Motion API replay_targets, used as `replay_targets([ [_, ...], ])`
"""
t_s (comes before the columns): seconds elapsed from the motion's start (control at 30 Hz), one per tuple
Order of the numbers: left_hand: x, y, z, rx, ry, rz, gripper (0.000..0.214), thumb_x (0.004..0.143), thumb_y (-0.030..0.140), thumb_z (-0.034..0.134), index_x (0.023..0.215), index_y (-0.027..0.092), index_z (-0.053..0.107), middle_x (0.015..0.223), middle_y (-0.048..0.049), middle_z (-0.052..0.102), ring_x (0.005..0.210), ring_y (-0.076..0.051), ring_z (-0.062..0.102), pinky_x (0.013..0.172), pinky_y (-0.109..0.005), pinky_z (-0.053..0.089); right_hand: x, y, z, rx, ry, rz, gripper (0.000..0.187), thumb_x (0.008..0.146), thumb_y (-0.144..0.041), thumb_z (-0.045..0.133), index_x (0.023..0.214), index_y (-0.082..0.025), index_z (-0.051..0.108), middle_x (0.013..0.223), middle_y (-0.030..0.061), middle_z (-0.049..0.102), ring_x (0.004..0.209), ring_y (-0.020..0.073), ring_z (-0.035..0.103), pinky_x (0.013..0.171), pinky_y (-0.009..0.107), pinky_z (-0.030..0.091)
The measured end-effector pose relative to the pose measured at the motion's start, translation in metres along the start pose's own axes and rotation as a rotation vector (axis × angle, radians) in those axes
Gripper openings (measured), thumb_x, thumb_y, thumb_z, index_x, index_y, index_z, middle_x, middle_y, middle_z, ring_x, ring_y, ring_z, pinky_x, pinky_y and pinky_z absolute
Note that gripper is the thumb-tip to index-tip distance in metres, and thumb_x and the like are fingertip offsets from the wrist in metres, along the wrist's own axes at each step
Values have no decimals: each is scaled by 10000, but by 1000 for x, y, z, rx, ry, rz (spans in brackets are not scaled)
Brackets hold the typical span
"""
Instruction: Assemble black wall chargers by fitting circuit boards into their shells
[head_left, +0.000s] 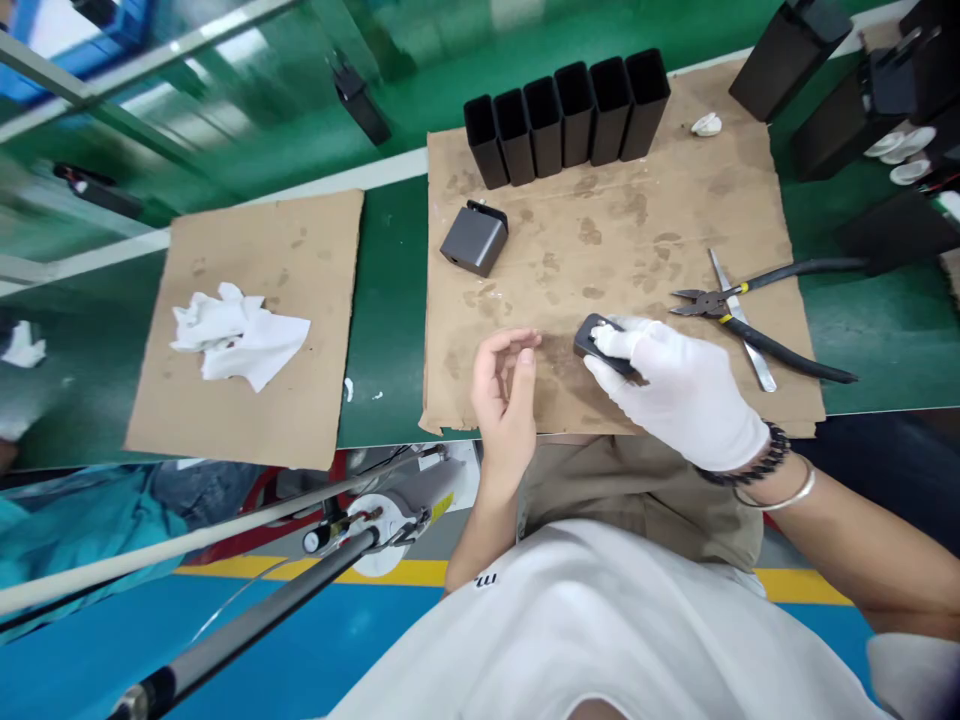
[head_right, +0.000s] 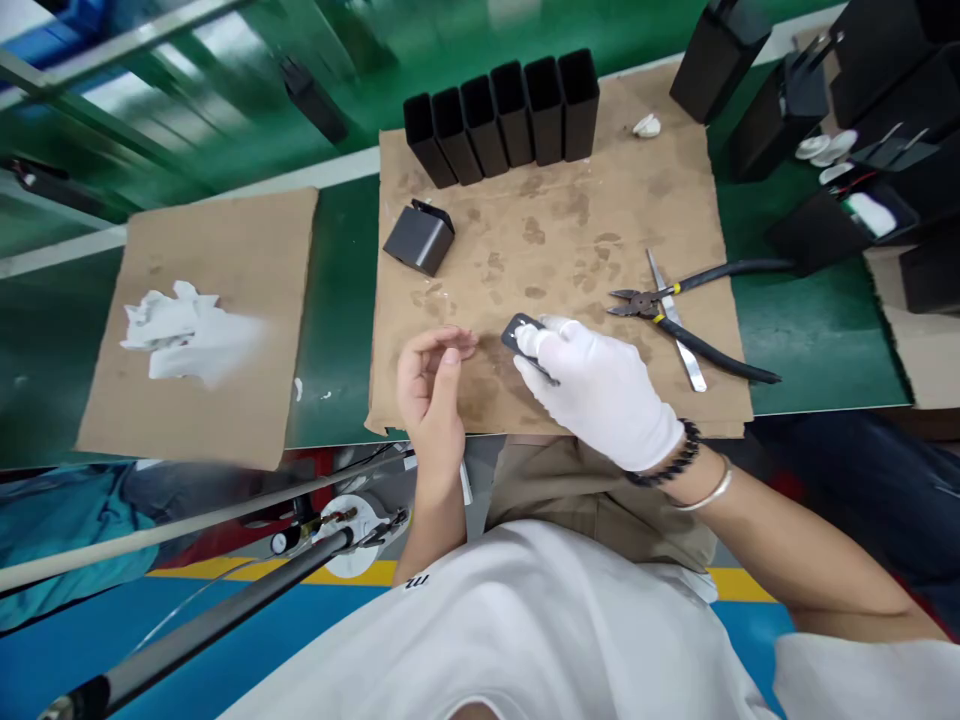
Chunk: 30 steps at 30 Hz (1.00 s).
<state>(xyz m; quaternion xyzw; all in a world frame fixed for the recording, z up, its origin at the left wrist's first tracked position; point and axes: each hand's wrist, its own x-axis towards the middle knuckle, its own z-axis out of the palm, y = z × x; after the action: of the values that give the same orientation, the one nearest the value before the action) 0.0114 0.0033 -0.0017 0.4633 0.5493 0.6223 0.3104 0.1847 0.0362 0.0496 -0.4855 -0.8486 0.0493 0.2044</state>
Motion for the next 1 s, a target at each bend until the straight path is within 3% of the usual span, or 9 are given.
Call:
replay_targets([
  [0.1, 1, 3, 4, 35, -71, -31, 173, 1017, 364, 637, 1089, 219, 698, 1080, -39, 732, 1048, -146, 713, 973, -279, 559, -1, 3, 10, -52, -94, 27, 268, 1011, -301, 514, 1086, -207, 754, 1037, 77, 800, 763, 212, 727, 607, 309, 394],
  [0.23, -1, 3, 9, 69, -111, -49, 205, 1016, 378, 624, 1105, 205, 689, 1126, -67, 729, 1098, -175, 697, 1017, -321, 545, 4, 2, -2, -77, -99, -30, 238, 1006, -251, 507, 1030, -211, 740, 854, 64, 768, 686, 209, 681, 577, 325, 319],
  [0.33, -2, 3, 9, 78, -110, -51, 184, 1016, 351, 621, 1112, 207, 683, 1127, -66, 725, 1093, -171, 691, 1013, -316, 544, 4, -1, -5, -32, -33, -29, 255, 1018, -240, 492, 1058, -225, 743, 948, 58, 787, 745, 208, 696, 613, 324, 340],
  [0.43, -1, 3, 8, 92, -120, -45, 152, 1015, 322, 616, 1097, 212, 683, 1111, -56, 729, 1083, -165, 692, 1010, -309, 540, 3, -1, 4, -45, -36, 85, 270, 1016, -276, 503, 1110, -214, 748, 1052, 79, 790, 777, 223, 712, 615, 323, 359],
  [0.6, 1, 0, 7, 119, -171, -82, 176, 995, 330, 627, 1097, 200, 685, 1136, -78, 724, 1119, -189, 674, 1038, -343, 516, 7, 10, 10, 84, -99, 109, 204, 976, -266, 563, 1062, -207, 738, 926, 70, 776, 779, 231, 722, 644, 306, 446],
  [0.7, 1, -4, 5, 109, -186, -71, 184, 984, 335, 638, 1095, 196, 687, 1133, -82, 730, 1113, -190, 679, 1033, -339, 518, 12, 22, 10, 474, 17, 236, 134, 874, -294, 705, 984, -221, 729, 934, 46, 786, 844, 241, 743, 753, 340, 555],
  [0.8, 0, -6, 2, 68, -191, -65, 176, 976, 334, 649, 1084, 199, 685, 1114, -72, 739, 1079, -177, 697, 994, -311, 541, 13, 28, 18, 1139, 129, 416, 231, 859, -395, 736, 1030, -242, 715, 1060, 34, 791, 966, 252, 761, 833, 409, 638],
  [0.9, 0, -5, 0, 54, -203, -76, 166, 962, 324, 666, 1067, 197, 689, 1094, -68, 747, 1057, -167, 707, 976, -292, 552, 10, 26, 26, 1626, 47, 480, 291, 976, -488, 591, 1102, -257, 716, 1223, 26, 770, 1156, 239, 737, 935, 467, 655],
  [1.0, 0, -4, -1, 84, -209, -84, 171, 954, 333, 675, 1055, 196, 696, 1079, -67, 748, 1046, -168, 708, 973, -295, 557, 5, 19, 27, 1841, 6, 475, 283, 1011, -480, 555, 1040, -265, 736, 1317, -16, 743, 1377, 197, 617, 1119, 461, 567],
])
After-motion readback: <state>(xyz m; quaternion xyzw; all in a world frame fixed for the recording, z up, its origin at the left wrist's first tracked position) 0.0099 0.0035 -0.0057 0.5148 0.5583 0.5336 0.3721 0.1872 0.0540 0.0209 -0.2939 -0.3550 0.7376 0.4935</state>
